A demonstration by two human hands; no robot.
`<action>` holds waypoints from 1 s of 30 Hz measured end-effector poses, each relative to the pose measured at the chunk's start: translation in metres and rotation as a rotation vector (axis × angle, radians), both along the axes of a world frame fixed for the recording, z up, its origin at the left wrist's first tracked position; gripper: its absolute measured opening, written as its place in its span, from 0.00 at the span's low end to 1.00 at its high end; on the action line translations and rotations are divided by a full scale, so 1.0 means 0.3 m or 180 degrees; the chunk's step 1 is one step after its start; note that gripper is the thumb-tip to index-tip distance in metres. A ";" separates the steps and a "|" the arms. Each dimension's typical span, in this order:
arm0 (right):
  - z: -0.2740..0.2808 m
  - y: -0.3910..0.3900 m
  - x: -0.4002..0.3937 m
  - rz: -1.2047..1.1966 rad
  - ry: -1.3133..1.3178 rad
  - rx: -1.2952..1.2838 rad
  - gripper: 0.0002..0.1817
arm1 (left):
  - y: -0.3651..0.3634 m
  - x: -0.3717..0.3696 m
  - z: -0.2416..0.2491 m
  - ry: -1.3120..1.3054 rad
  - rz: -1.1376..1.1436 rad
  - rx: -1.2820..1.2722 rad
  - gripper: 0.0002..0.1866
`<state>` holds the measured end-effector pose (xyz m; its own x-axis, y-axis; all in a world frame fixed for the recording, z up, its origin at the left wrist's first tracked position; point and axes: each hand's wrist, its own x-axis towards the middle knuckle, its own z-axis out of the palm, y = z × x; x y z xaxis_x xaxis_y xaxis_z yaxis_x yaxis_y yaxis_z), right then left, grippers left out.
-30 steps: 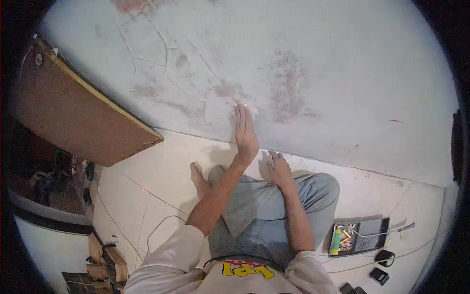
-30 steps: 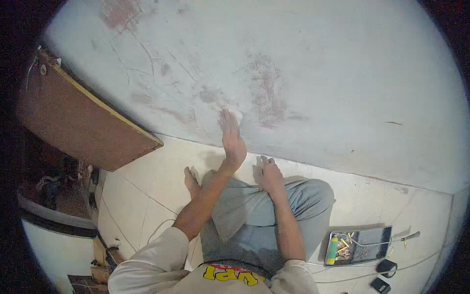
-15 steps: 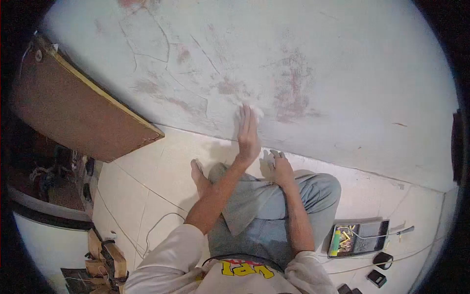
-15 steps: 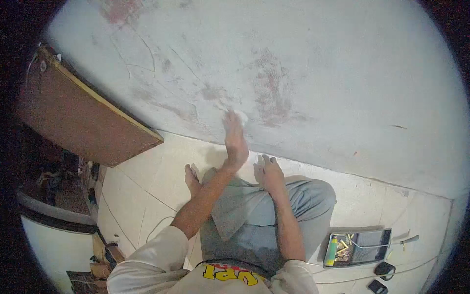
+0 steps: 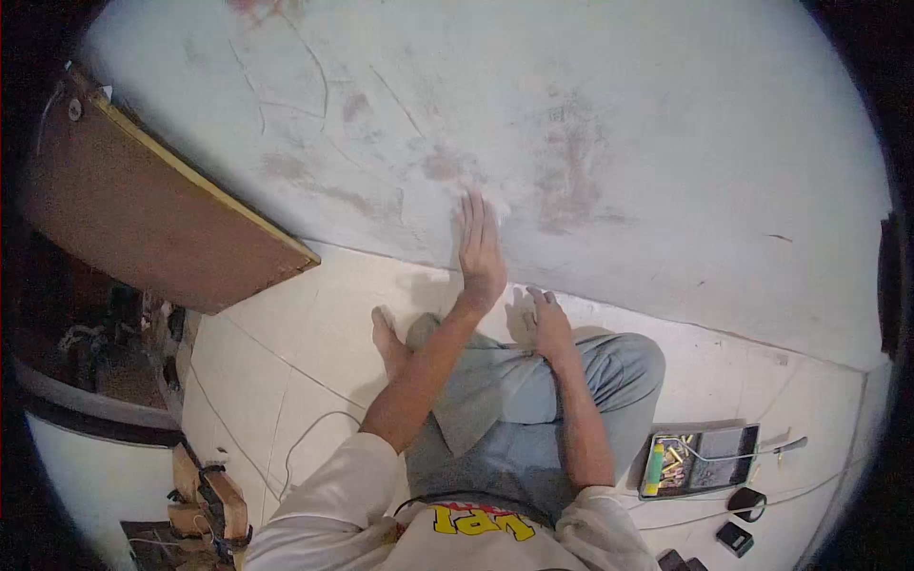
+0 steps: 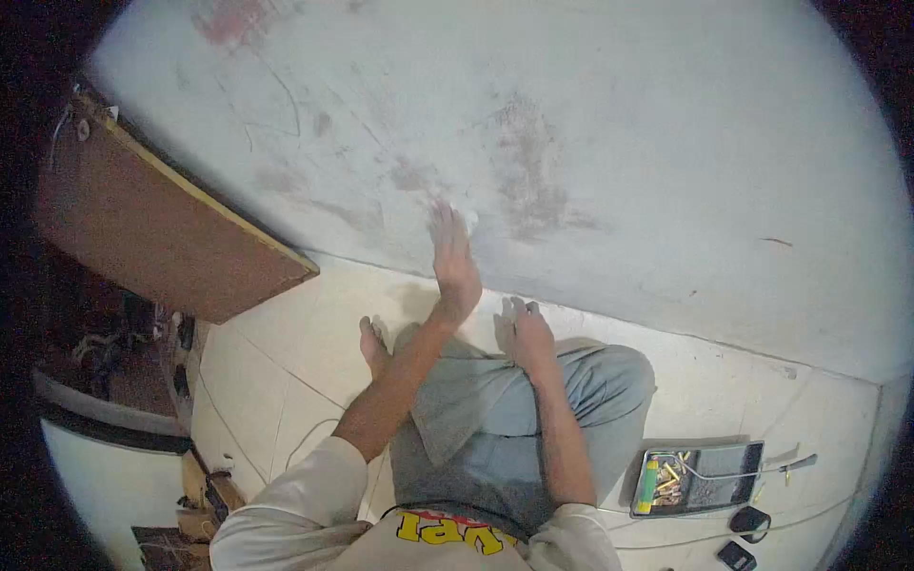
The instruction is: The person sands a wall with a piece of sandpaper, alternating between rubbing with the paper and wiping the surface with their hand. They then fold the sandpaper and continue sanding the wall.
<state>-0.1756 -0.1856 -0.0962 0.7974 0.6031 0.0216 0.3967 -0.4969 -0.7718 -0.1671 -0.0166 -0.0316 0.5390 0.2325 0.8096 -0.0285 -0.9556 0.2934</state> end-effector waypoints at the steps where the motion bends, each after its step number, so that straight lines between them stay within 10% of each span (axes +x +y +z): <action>1: -0.001 -0.003 -0.008 0.0010 -0.0018 0.0006 0.26 | -0.006 -0.013 -0.025 -0.0034 -0.0144 -0.0035 0.32; 8: 0.003 0.008 -0.007 0.0041 -0.0033 -0.0184 0.23 | 0.003 0.071 0.381 -0.0745 -0.0138 0.0082 0.34; 17: 0.026 -0.006 -0.010 0.0050 0.0140 -0.0198 0.25 | 0.017 -0.041 -0.054 0.0160 -0.0280 0.0021 0.32; 23: -0.039 -0.007 0.002 0.0092 -0.0004 -0.0095 0.25 | 0.006 0.061 0.331 -0.0796 -0.0108 -0.0004 0.30; 30: -0.038 -0.002 -0.002 0.0090 -0.0003 -0.0084 0.24 | 0.020 -0.029 0.031 0.0155 -0.0117 0.0096 0.31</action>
